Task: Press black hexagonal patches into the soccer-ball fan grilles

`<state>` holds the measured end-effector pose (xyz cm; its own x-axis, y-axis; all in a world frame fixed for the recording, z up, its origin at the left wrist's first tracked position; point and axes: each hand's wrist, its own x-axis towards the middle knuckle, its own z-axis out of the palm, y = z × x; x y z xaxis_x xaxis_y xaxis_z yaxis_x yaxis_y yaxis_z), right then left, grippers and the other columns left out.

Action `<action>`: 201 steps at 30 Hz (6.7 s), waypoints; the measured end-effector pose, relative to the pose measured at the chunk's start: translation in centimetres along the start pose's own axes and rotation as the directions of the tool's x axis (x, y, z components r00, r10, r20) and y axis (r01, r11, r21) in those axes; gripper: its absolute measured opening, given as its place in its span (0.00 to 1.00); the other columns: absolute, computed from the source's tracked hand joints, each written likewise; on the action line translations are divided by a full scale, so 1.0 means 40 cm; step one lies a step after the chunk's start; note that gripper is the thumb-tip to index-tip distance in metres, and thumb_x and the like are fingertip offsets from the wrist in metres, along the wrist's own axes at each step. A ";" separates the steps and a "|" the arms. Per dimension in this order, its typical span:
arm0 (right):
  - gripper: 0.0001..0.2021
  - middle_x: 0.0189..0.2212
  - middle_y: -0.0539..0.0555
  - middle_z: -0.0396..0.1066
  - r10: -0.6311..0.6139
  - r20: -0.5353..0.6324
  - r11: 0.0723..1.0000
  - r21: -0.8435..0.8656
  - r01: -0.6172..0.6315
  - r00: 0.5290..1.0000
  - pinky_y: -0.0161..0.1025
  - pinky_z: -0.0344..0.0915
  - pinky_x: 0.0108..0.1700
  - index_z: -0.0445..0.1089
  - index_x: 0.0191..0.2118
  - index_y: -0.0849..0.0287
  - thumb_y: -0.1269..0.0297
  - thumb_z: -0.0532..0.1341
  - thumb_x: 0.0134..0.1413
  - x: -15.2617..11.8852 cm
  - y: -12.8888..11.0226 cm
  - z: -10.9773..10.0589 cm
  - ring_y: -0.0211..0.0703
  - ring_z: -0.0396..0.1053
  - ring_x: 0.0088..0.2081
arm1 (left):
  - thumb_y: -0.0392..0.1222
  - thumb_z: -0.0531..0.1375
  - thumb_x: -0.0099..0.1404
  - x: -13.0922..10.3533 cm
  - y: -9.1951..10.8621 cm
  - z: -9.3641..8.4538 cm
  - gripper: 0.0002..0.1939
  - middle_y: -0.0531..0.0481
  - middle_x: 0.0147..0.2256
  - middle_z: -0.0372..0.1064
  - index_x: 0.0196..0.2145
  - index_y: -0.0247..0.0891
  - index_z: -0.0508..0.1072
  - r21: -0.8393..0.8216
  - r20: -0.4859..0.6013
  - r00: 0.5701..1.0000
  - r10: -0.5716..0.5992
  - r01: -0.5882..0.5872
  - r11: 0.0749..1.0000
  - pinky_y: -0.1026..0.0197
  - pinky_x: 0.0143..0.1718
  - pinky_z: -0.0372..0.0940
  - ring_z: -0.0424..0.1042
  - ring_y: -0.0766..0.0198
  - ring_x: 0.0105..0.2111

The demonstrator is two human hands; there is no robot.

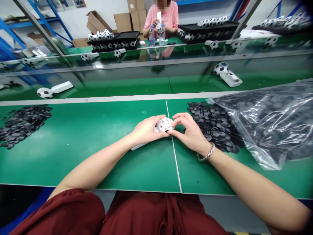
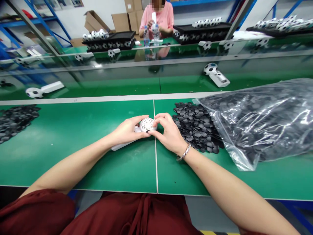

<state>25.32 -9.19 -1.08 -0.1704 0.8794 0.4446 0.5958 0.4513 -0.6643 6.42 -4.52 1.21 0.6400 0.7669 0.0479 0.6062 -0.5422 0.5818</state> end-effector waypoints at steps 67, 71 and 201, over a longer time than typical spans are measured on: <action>0.08 0.34 0.53 0.72 -0.063 0.222 0.989 -0.117 0.091 0.973 0.39 0.66 0.40 0.70 0.38 0.56 0.69 0.55 0.56 0.013 -0.045 -0.074 0.41 0.69 0.36 | 0.37 0.57 0.52 -0.015 -0.003 -0.014 0.36 0.45 0.52 0.62 0.59 0.43 0.54 0.192 0.091 0.981 0.171 -0.186 0.964 0.42 0.57 0.43 0.51 0.47 0.55; 0.05 0.32 0.52 0.73 -0.032 0.186 0.997 -0.057 0.044 0.982 0.37 0.66 0.38 0.70 0.34 0.57 0.68 0.57 0.55 0.007 -0.050 -0.067 0.40 0.69 0.34 | 0.42 0.61 0.53 -0.014 -0.001 -0.014 0.36 0.44 0.52 0.62 0.59 0.43 0.55 0.180 0.088 0.984 0.156 -0.169 0.969 0.41 0.57 0.44 0.51 0.47 0.55; 0.09 0.39 0.56 0.71 -0.034 0.260 0.998 -0.038 0.046 0.965 0.41 0.66 0.41 0.68 0.41 0.57 0.67 0.53 0.57 0.007 -0.016 -0.039 0.43 0.69 0.39 | 0.38 0.65 0.45 -0.011 -0.044 -0.031 0.32 0.40 0.58 0.47 0.49 0.39 0.62 -0.299 0.156 0.980 0.124 -0.073 0.951 0.47 0.60 0.45 0.49 0.51 0.60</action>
<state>26.11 -9.47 0.39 -0.3893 0.8724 0.2954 0.6171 0.4852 -0.6195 4.49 -3.47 1.19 0.7761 0.6306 -0.0073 0.3887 -0.4691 0.7930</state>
